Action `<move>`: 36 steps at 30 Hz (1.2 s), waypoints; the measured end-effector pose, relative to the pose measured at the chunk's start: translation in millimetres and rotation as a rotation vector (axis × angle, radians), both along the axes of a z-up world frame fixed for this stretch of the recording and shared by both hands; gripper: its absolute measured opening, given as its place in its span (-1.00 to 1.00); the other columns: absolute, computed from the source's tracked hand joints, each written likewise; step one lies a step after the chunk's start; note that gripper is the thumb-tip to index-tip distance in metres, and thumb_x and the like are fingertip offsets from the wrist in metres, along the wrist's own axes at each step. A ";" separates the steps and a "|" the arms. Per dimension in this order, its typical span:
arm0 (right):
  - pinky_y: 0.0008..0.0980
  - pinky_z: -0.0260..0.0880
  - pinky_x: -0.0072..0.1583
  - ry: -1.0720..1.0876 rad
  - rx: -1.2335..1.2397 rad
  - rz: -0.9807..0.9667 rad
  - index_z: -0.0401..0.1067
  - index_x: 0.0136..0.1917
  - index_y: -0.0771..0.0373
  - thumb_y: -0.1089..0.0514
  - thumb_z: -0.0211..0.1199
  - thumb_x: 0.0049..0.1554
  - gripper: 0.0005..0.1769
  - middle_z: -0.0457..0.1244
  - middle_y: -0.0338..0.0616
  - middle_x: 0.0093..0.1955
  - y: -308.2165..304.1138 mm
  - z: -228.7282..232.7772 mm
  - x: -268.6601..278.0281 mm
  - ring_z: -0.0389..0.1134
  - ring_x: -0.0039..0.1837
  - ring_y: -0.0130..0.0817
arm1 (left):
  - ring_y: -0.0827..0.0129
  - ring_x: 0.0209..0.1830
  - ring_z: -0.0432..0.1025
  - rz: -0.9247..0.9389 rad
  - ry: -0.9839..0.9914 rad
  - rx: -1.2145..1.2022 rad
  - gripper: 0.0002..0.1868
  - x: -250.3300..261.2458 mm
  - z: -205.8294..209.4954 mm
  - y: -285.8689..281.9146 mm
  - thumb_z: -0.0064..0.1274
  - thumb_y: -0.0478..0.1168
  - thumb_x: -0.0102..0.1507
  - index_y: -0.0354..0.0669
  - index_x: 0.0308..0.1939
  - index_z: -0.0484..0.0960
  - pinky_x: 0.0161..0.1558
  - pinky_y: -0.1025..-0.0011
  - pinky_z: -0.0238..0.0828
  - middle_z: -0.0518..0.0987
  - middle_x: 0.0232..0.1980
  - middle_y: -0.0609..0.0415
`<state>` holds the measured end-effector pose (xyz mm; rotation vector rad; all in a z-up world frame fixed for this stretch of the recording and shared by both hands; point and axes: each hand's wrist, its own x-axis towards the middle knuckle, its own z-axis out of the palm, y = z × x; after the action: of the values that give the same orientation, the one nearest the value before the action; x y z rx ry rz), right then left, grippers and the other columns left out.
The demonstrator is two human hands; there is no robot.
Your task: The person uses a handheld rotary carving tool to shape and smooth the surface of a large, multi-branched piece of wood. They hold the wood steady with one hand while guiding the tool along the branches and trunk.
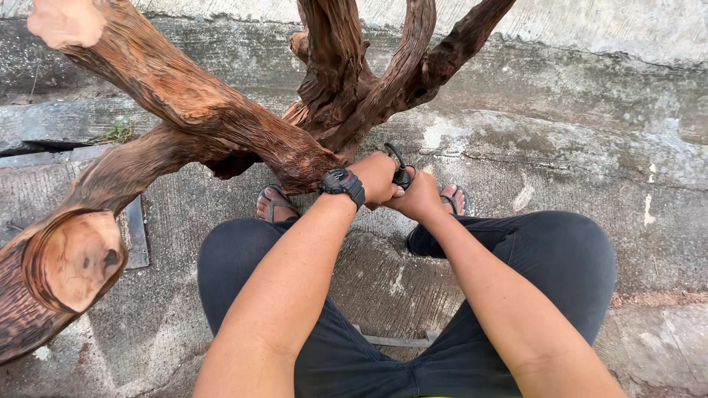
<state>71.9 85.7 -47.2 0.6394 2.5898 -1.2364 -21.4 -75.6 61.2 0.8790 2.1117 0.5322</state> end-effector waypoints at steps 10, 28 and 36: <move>0.00 0.58 0.12 -0.017 -0.020 -0.010 0.64 0.01 -0.03 -0.15 0.73 -0.34 -0.36 0.50 -0.08 -0.12 0.9 -8.9 0.2 0.54 0.16 0.04 | -0.26 0.20 0.61 -0.002 0.002 -0.030 -0.36 9.8 27.4 -6.7 0.24 0.05 0.36 -0.43 0.32 0.64 0.14 -0.10 0.70 0.70 0.12 -0.37; 0.02 0.55 0.11 -0.038 -0.029 -0.014 0.63 0.05 0.06 -0.11 0.71 -0.30 -0.36 0.50 -0.01 -0.09 6.8 -9.1 -4.4 0.53 0.16 0.11 | -0.24 0.11 0.65 -0.007 0.045 0.000 -0.37 -5.8 -10.7 7.7 0.20 0.02 0.41 -0.51 0.33 0.62 0.03 -0.04 0.75 0.72 0.04 -0.41; 0.03 0.55 0.10 -0.006 -0.024 -0.003 0.63 0.04 0.09 -0.10 0.69 -0.30 -0.37 0.49 0.01 -0.11 5.6 -3.1 -4.7 0.53 0.14 0.13 | -0.26 0.13 0.64 -0.013 0.043 -0.002 -0.34 -5.4 -12.2 8.0 0.20 0.02 0.40 -0.52 0.37 0.58 0.05 -0.07 0.74 0.71 0.09 -0.43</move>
<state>67.1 91.3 -50.3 0.6419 2.5663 -1.2622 -26.9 -67.7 49.1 0.9100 2.1433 0.5091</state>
